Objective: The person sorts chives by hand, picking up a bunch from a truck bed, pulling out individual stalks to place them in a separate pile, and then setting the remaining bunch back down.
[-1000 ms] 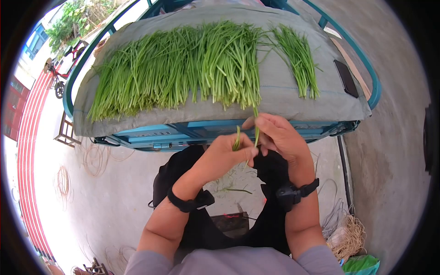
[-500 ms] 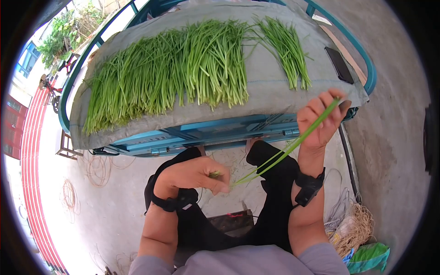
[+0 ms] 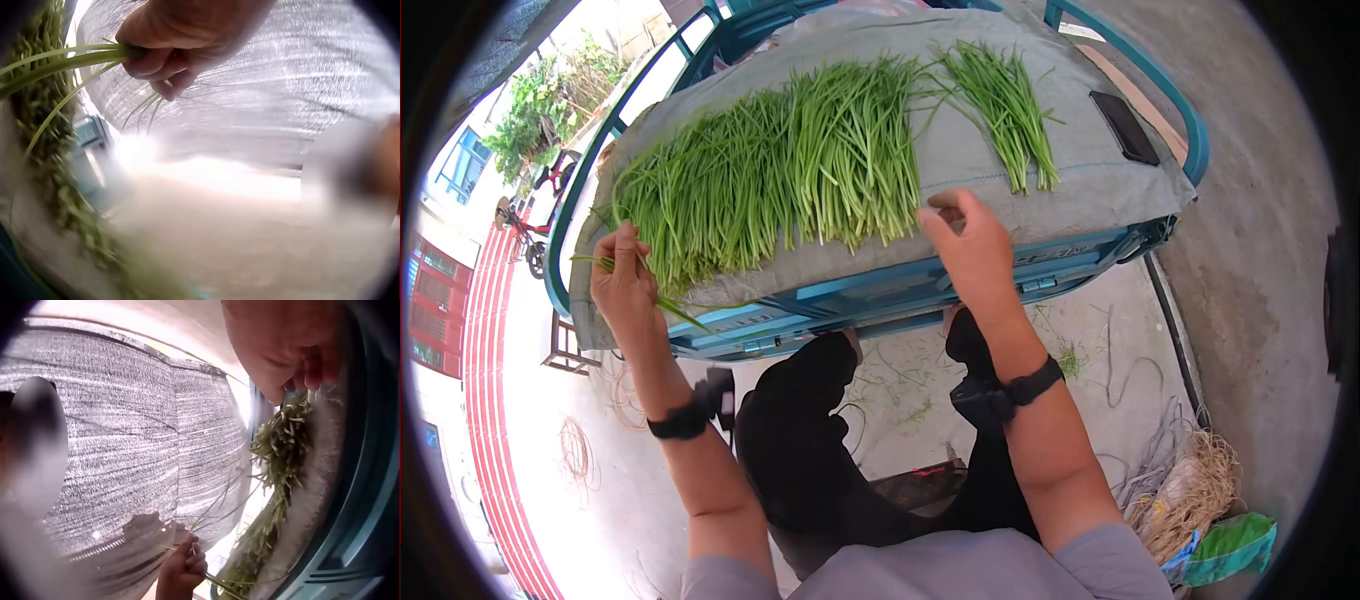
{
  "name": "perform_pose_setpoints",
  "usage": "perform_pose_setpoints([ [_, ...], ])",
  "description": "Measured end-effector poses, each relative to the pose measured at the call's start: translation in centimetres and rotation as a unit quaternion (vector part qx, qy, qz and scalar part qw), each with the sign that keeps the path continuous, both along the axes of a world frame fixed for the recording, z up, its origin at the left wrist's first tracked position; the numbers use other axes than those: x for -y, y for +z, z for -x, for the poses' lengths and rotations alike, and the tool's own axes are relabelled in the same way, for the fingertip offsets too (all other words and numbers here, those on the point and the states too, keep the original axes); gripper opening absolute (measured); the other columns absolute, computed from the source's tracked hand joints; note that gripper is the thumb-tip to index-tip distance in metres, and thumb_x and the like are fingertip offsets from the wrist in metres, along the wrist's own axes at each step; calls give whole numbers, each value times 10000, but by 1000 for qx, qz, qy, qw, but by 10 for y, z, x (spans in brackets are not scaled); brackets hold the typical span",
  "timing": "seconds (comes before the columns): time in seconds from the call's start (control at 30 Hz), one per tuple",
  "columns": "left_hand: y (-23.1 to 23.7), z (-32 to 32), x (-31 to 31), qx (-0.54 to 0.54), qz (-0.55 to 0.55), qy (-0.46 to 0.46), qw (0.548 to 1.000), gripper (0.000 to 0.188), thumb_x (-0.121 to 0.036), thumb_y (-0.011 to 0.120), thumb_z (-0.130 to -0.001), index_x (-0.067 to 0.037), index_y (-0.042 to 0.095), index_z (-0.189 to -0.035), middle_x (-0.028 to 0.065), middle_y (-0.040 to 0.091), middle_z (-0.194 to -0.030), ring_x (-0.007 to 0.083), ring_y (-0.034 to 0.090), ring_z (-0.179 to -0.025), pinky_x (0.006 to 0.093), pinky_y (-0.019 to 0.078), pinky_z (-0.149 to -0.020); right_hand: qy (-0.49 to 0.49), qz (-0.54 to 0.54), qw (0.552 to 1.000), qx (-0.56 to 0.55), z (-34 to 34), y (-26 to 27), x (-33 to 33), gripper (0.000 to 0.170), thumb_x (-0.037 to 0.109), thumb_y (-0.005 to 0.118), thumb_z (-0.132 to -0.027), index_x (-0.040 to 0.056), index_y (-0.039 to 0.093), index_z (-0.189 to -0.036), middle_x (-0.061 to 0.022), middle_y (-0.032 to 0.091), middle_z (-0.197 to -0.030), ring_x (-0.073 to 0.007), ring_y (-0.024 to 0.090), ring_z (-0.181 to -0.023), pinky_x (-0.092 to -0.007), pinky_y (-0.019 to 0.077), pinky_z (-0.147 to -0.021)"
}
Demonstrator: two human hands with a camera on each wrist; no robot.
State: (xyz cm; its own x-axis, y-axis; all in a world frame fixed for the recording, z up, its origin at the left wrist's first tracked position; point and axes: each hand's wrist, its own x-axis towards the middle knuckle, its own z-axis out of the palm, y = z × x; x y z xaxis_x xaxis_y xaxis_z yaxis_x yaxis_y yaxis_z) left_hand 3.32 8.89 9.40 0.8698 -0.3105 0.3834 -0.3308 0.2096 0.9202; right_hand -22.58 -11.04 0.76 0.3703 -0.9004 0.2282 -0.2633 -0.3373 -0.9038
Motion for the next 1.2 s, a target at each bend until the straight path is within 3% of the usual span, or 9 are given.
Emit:
perform_pose_setpoints([
  [0.13,15,-14,-16,51,89,62,993,131,-182,631,-888,-61,587,-906,9,569,-730,-9,286,-402,171,170,-350,-10,-6,998,-67,-1,8,-4,292,310,590,-820,61,624,-968,-132,658,-886,-322,619,-796,-394,466,-730],
  [0.37,-7,-77,-27,10,-283,97,954,234,-259,661,-855,-38,641,-928,5,549,-674,50,379,-483,228,287,-437,-4,-89,996,11,-3,-10,5,271,296,563,-828,57,626,-939,-125,670,-837,-322,624,-804,-396,469,-708],
  [0.4,-12,-72,-23,167,-322,166,917,269,-273,664,-849,-26,656,-955,-12,496,-670,73,412,-581,232,341,-525,-1,-81,997,1,-3,-9,5,269,291,564,-828,56,627,-943,-124,670,-833,-317,624,-800,-393,469,-707],
  [0.5,-16,-39,-23,138,-213,151,955,287,-264,665,-847,-19,651,-997,-14,470,-675,80,439,-635,227,363,-574,-4,-66,998,-16,-3,-11,3,263,280,570,-827,55,625,-951,-118,668,-821,-299,626,-787,-384,469,-702],
  [0.6,11,48,-10,-35,-127,-7,991,261,-157,563,-920,-1,532,-1126,-62,380,-631,-2,310,-514,162,208,-412,-22,-62,998,17,-7,-8,1,248,262,587,-826,56,618,-959,-100,663,-825,-270,624,-769,-372,469,-687],
  [0.7,13,96,-4,-179,-7,-210,961,289,-206,484,-965,30,516,-1130,-49,406,-695,10,318,-528,157,218,-411,-50,-19,994,97,-10,5,-11,219,217,608,-821,57,611,-971,-84,642,-871,-242,606,-746,-356,467,-676],
  [0.87,-30,129,29,-325,18,-286,901,346,-280,413,-990,27,533,-1094,-20,447,-750,58,377,-556,193,290,-432,-22,261,957,123,-14,23,-35,259,117,663,-768,58,590,-1009,-86,592,-991,-256,548,-878,-366,417,-818],
  [1.07,-72,142,40,-337,-9,-308,890,316,-285,387,-1001,-14,542,-1051,-31,420,-680,57,353,-514,202,278,-446,20,393,918,45,-37,30,-56,338,128,696,-736,62,579,-1046,-97,589,-1064,-298,517,-1013,-408,348,-924],
  [1.2,-69,131,28,-139,-30,-184,973,293,-267,393,-1003,-25,555,-1037,-29,441,-716,30,326,-545,193,280,-488,6,385,921,53,-54,30,-71,301,87,655,-767,45,579,-1056,-116,596,-1075,-299,529,-1027,-404,335,-946],
])
